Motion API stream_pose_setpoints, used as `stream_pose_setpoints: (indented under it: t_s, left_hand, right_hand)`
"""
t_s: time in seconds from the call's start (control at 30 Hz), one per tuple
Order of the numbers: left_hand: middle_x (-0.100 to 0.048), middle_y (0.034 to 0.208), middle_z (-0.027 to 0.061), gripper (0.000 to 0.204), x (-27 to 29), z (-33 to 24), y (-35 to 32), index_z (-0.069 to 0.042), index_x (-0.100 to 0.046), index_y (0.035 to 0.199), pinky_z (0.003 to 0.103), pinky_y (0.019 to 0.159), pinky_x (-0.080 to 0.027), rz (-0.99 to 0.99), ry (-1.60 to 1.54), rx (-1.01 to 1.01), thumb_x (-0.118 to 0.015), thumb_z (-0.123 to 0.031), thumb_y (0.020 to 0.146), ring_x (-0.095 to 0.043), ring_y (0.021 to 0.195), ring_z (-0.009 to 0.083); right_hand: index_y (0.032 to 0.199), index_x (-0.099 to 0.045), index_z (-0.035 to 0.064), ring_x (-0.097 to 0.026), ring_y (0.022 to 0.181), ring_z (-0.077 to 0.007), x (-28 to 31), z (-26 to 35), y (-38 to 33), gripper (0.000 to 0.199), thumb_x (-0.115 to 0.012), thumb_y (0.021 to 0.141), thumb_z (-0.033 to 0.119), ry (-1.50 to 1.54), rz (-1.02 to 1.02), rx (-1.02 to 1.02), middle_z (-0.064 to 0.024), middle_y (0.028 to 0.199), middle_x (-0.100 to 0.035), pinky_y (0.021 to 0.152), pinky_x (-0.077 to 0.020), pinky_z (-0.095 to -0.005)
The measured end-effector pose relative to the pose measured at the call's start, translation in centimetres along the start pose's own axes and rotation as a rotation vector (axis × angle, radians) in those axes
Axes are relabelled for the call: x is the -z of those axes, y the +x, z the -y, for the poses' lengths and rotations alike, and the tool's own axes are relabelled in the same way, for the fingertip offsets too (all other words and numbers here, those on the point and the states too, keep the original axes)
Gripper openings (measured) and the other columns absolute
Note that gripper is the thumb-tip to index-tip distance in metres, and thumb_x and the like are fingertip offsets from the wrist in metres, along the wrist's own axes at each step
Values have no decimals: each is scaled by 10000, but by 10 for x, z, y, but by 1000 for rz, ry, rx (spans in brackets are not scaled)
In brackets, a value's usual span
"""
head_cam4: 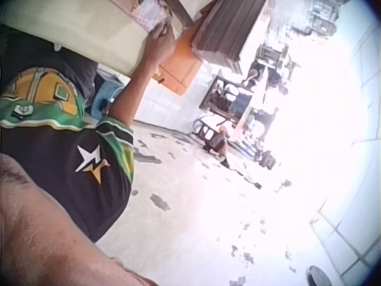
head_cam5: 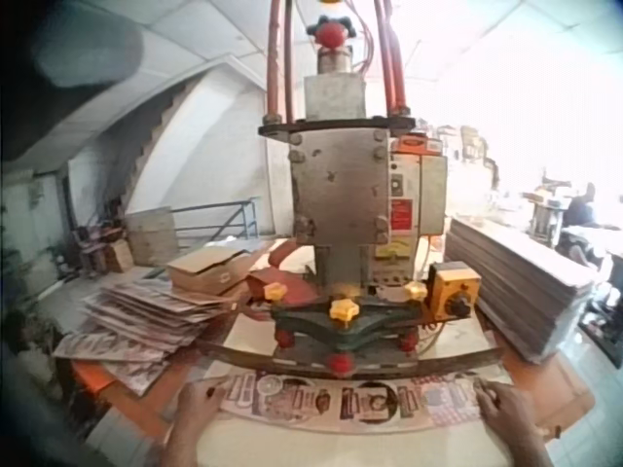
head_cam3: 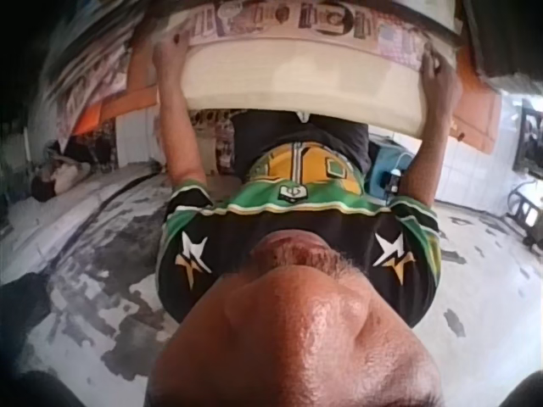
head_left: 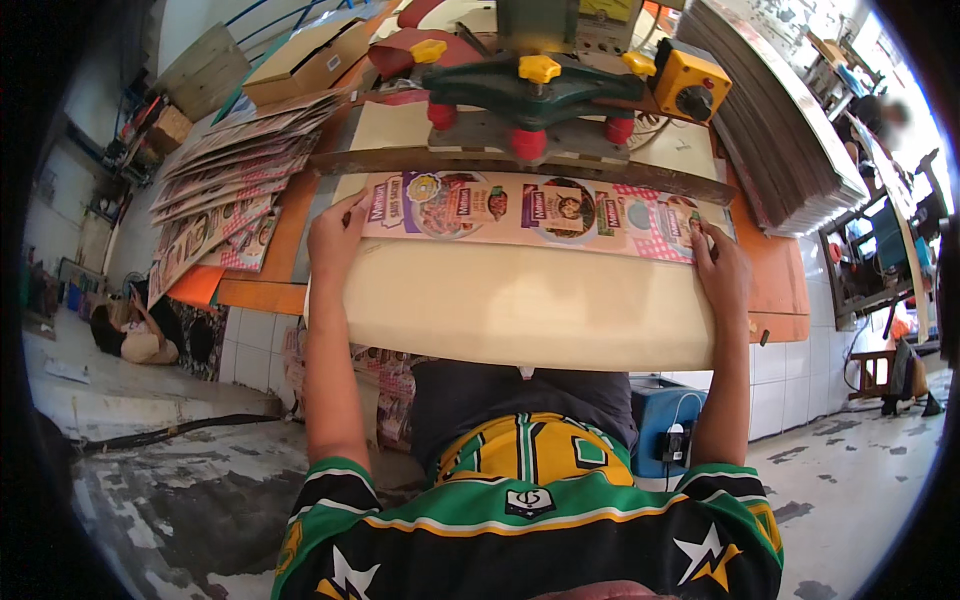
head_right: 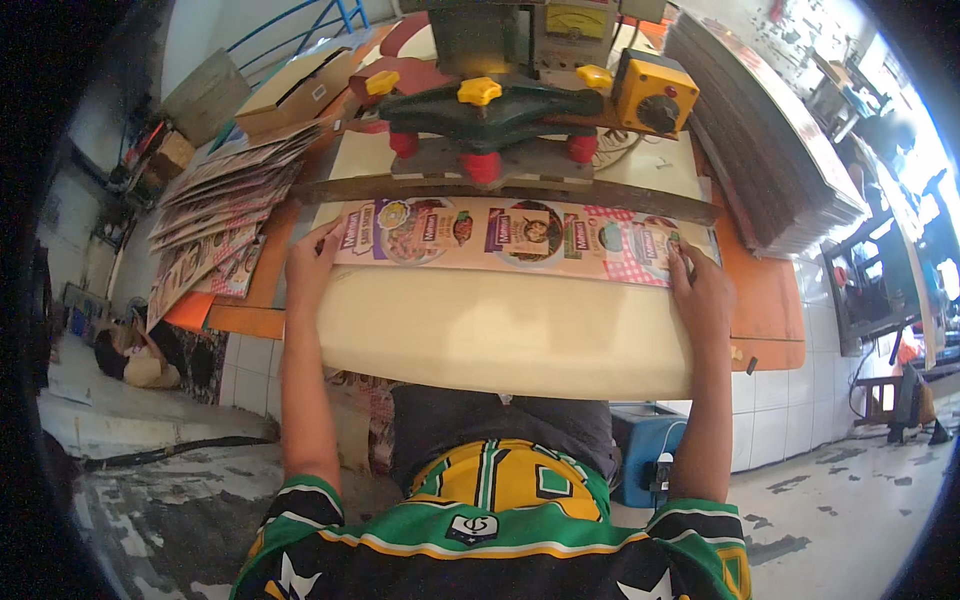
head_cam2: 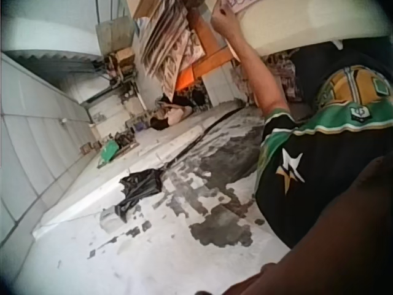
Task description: The person picks up a strip of printed plastic labels, positions it under a heat-sealing machine, presses the machine down to seal the edges, and then stacks the finished bag onto a pile.
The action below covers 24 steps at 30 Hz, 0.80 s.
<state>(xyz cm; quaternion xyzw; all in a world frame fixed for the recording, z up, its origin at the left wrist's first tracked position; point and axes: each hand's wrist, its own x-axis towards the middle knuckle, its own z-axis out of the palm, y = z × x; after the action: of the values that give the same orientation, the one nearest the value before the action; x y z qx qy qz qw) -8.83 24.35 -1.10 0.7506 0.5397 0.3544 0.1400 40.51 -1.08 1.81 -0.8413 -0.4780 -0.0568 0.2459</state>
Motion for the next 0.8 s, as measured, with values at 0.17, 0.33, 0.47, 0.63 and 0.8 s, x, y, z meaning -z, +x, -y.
stream_pose_setpoints:
  t_s: [0.17, 0.33, 0.47, 0.63, 0.8]
  left_hand:
    - [-729, 855, 170, 325, 3, -16, -1, -126, -744, 1201, 375, 703, -529, 14, 30, 39, -626, -322, 970, -704, 756, 289]
    - [-734, 881, 178, 325, 6, -19, 0, -125, -747, 1192, 383, 713, -537, 32, 77, 59, -618, -329, 974, -716, 787, 306]
    - [-735, 886, 180, 317, 6, -15, 0, -134, -747, 1194, 388, 711, -536, 26, 80, 48, -618, -324, 976, -712, 779, 314]
    - [-736, 904, 184, 316, 3, -14, 1, -141, -744, 1202, 399, 715, -536, 37, 65, 74, -618, -328, 981, -708, 781, 326]
    - [-730, 1001, 217, 305, -2, 1, 1, -125, -734, 1217, 383, 796, -535, 8, 3, -54, -610, -294, 995, -719, 895, 332]
  right_hand:
    - [1170, -744, 85, -640, 642, -296, -4, -9, 1, 387, -625, 977, 398, 3, -42, 47, -164, 703, -660, 642, -486, -427]
    - [1175, -745, 89, -632, 634, -281, -3, -6, 2, 389, -613, 983, 401, 1, -3, 6, -156, 704, -660, 637, -477, -420]
    - [1179, -743, 103, -652, 671, -293, -3, -6, 2, 391, -605, 986, 413, -13, 9, 0, -160, 727, -673, 661, -491, -428]
    - [1179, -739, 107, -681, 740, -319, 3, 0, 0, 393, -597, 987, 420, -20, -2, -12, -169, 790, -702, 718, -512, -439]
    - [1173, -734, 91, -703, 833, -329, 1, -4, -1, 378, -601, 985, 391, 20, -17, 4, -188, 925, -729, 780, -525, -446]
